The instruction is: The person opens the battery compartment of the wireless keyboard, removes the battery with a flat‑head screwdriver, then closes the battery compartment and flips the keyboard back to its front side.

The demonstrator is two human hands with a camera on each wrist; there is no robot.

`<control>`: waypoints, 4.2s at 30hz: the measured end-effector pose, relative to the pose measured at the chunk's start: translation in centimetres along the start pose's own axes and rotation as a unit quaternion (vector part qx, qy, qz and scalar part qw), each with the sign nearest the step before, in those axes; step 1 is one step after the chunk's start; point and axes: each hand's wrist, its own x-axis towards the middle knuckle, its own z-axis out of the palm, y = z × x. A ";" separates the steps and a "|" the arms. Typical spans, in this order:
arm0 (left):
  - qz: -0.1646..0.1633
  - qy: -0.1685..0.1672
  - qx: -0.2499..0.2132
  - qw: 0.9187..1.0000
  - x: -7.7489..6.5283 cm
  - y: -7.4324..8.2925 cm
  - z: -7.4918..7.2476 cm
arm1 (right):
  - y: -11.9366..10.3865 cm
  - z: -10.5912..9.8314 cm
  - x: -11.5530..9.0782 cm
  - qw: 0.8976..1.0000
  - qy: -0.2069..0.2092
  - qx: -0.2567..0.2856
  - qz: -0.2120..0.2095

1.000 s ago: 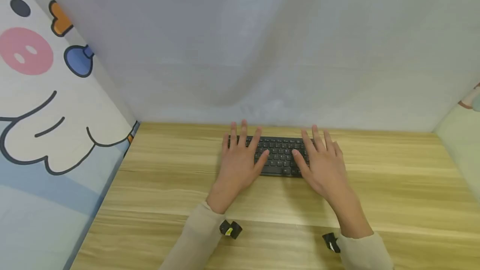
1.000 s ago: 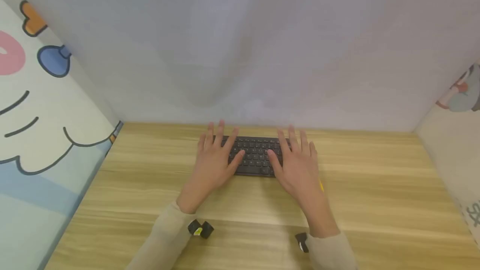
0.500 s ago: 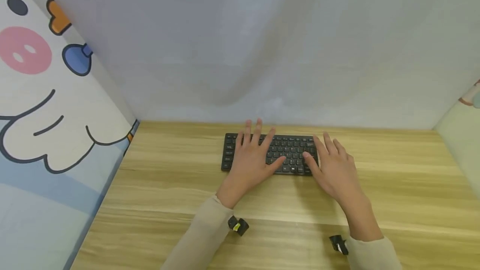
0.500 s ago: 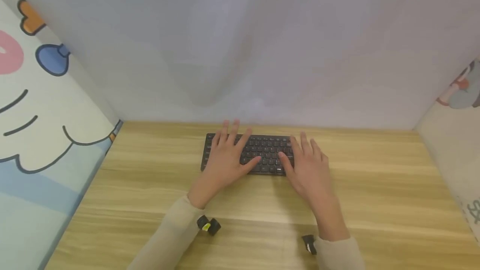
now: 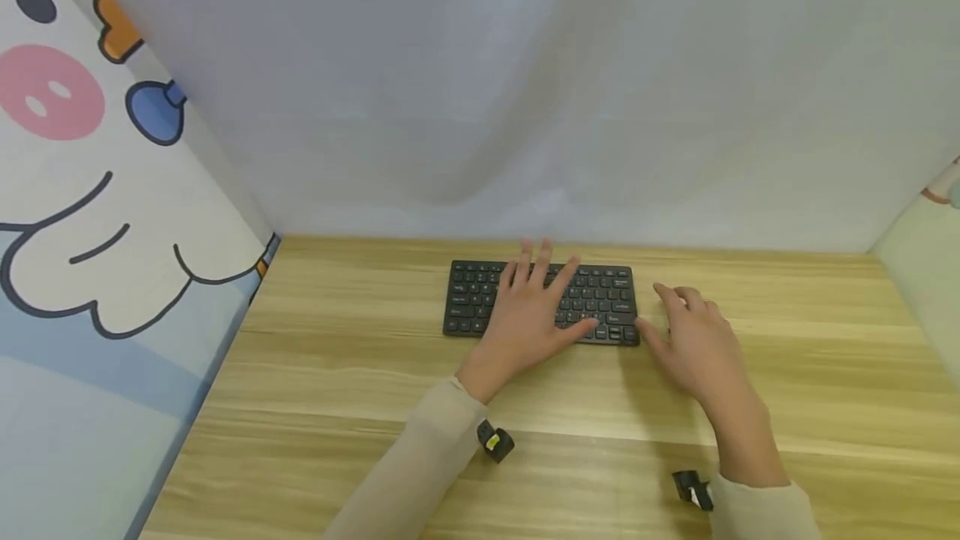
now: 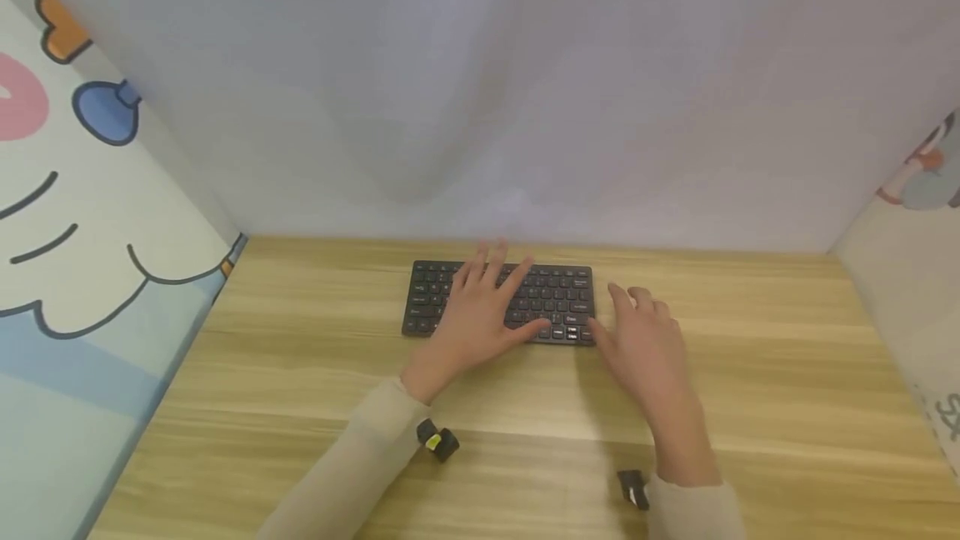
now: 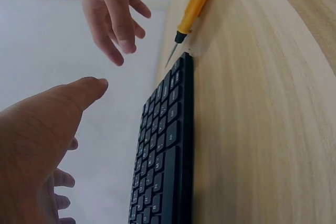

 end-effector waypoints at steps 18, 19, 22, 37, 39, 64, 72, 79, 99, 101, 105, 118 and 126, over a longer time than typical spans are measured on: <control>0.018 -0.042 0.027 0.999 1.3 0.7 0.8 | 1.4 -0.6 -0.6 0.999 -0.041 0.013 0.031; 0.021 -0.041 0.027 0.999 1.4 0.8 0.9 | 1.6 -0.6 -0.7 0.998 -0.045 0.016 0.031; 0.027 -0.046 0.030 0.998 1.8 1.1 1.1 | 2.0 -0.7 -0.7 0.998 -0.057 0.022 0.031; 0.035 -0.086 0.059 0.994 3.4 2.3 2.2 | 3.8 0.1 -0.5 0.990 -0.122 0.008 0.072; 0.036 -0.087 0.064 0.993 3.6 2.5 2.5 | 3.8 0.2 -0.5 0.989 -0.125 0.011 0.077; 0.023 -0.104 0.058 0.993 6.3 4.1 5.0 | 4.7 1.1 -0.3 0.992 -0.090 0.036 0.075; 0.036 -0.101 0.054 0.993 6.7 4.0 4.7 | 4.7 1.0 0.0 0.993 -0.085 0.035 0.072; 0.050 -0.097 0.070 0.992 7.4 3.8 4.7 | 4.9 1.0 0.3 0.994 -0.081 0.037 0.069; 0.071 -0.090 0.059 0.992 6.5 2.4 2.3 | 4.6 1.2 0.4 0.993 -0.089 0.037 0.067; 0.071 -0.083 0.055 0.992 6.5 2.2 2.0 | 4.6 1.2 0.3 0.993 -0.084 0.039 0.069; 0.075 -0.073 0.047 0.993 6.4 2.1 1.4 | 4.6 1.0 0.2 0.993 -0.080 0.041 0.074; 0.091 -0.033 0.026 0.995 5.6 2.3 -1.0 | 4.3 0.7 0.3 0.993 -0.075 0.039 0.079; 0.098 -0.009 -0.001 0.995 4.8 2.7 -4.0 | 4.4 0.7 0.4 0.990 -0.093 0.040 0.098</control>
